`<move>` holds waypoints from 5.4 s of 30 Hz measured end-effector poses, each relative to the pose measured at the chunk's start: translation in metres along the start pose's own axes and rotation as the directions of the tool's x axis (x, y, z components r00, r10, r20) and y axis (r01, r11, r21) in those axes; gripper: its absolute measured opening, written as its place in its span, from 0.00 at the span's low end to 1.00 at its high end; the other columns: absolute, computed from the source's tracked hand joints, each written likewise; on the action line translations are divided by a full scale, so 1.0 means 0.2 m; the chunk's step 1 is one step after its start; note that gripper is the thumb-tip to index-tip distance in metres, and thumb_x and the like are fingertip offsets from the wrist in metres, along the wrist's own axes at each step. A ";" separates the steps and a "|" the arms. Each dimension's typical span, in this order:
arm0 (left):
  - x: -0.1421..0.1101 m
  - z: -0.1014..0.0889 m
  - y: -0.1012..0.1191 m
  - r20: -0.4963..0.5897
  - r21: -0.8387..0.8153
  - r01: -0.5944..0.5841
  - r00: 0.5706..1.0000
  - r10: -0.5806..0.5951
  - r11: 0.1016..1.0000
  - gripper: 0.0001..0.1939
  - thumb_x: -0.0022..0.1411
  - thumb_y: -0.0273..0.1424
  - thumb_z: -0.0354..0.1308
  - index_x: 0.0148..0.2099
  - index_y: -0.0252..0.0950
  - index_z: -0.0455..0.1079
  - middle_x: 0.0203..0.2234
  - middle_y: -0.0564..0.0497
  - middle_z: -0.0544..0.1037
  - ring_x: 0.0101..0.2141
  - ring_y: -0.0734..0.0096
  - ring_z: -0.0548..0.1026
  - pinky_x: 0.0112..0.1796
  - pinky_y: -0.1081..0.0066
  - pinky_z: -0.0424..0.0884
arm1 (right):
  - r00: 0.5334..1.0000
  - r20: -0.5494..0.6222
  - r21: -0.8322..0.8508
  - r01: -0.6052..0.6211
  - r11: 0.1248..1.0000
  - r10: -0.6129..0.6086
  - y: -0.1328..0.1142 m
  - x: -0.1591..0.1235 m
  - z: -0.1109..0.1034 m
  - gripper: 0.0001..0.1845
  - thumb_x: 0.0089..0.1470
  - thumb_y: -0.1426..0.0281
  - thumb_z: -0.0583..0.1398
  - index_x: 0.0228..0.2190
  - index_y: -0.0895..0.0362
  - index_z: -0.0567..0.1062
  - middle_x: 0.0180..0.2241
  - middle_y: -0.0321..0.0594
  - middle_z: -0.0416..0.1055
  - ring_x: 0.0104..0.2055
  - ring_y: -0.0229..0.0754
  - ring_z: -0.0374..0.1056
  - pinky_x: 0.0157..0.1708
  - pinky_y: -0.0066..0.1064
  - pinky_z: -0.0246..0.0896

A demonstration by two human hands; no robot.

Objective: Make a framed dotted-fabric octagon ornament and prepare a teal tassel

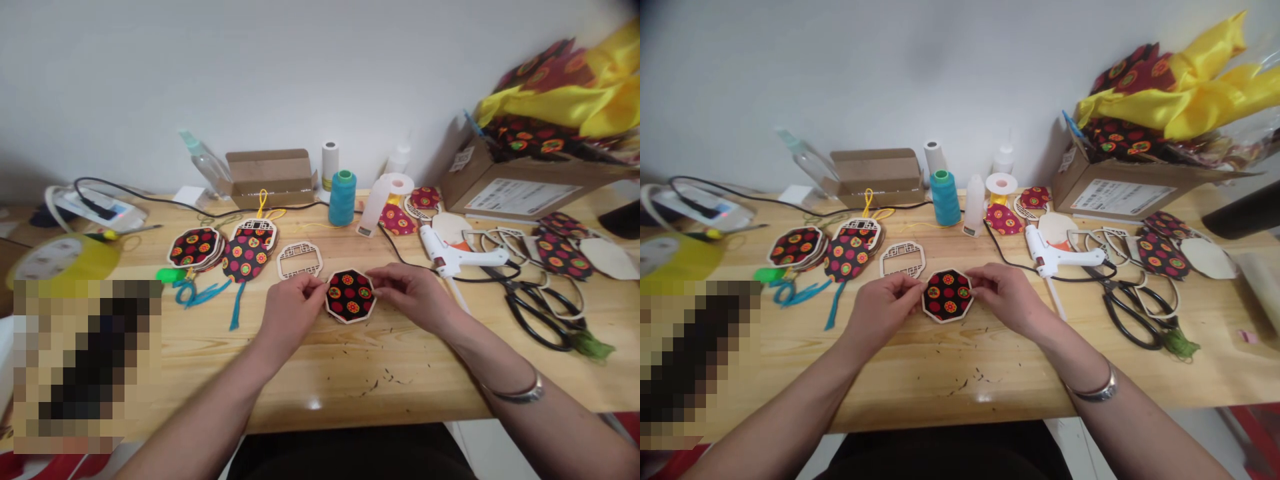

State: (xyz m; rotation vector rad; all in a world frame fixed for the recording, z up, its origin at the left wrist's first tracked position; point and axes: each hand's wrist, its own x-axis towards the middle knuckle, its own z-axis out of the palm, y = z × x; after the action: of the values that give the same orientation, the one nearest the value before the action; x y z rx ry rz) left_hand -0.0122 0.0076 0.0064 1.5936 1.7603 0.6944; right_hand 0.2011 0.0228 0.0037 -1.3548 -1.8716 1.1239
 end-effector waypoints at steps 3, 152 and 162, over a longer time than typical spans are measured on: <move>0.00 0.00 0.01 0.004 0.021 -0.003 1.000 0.003 1.000 0.10 0.54 0.36 0.54 0.27 0.37 0.72 0.18 0.54 0.74 0.21 0.72 0.69 0.24 0.74 0.62 | 1.000 -0.010 -0.015 -0.005 1.000 0.005 0.00 0.00 0.01 0.13 0.49 0.72 0.59 0.38 0.54 0.77 0.33 0.39 0.75 0.32 0.39 0.69 0.33 0.30 0.64; -0.01 -0.07 0.02 0.112 -0.865 0.019 0.981 0.156 0.501 0.19 0.59 0.42 0.52 0.49 0.37 0.64 0.46 0.45 0.69 0.37 0.66 0.72 0.37 0.65 0.70 | 0.926 0.262 -0.508 0.373 0.777 -0.273 -0.09 0.02 -0.09 0.19 0.53 0.56 0.56 0.21 0.58 0.67 0.21 0.37 0.62 0.23 0.35 0.57 0.24 0.27 0.49; -0.01 -0.07 0.03 0.133 -0.882 0.038 0.976 0.170 0.471 0.18 0.59 0.41 0.52 0.48 0.38 0.64 0.39 0.47 0.72 0.38 0.64 0.72 0.37 0.66 0.70 | 0.925 0.246 -0.470 0.375 0.799 -0.290 -0.08 0.01 -0.09 0.18 0.54 0.57 0.56 0.21 0.58 0.66 0.21 0.37 0.63 0.23 0.35 0.57 0.24 0.28 0.49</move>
State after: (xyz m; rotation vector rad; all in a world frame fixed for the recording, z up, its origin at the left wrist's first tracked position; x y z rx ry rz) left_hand -0.0189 0.0069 0.0195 0.9161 0.8624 1.1858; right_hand 0.2079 0.0286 0.0275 -1.1356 -2.5359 0.5845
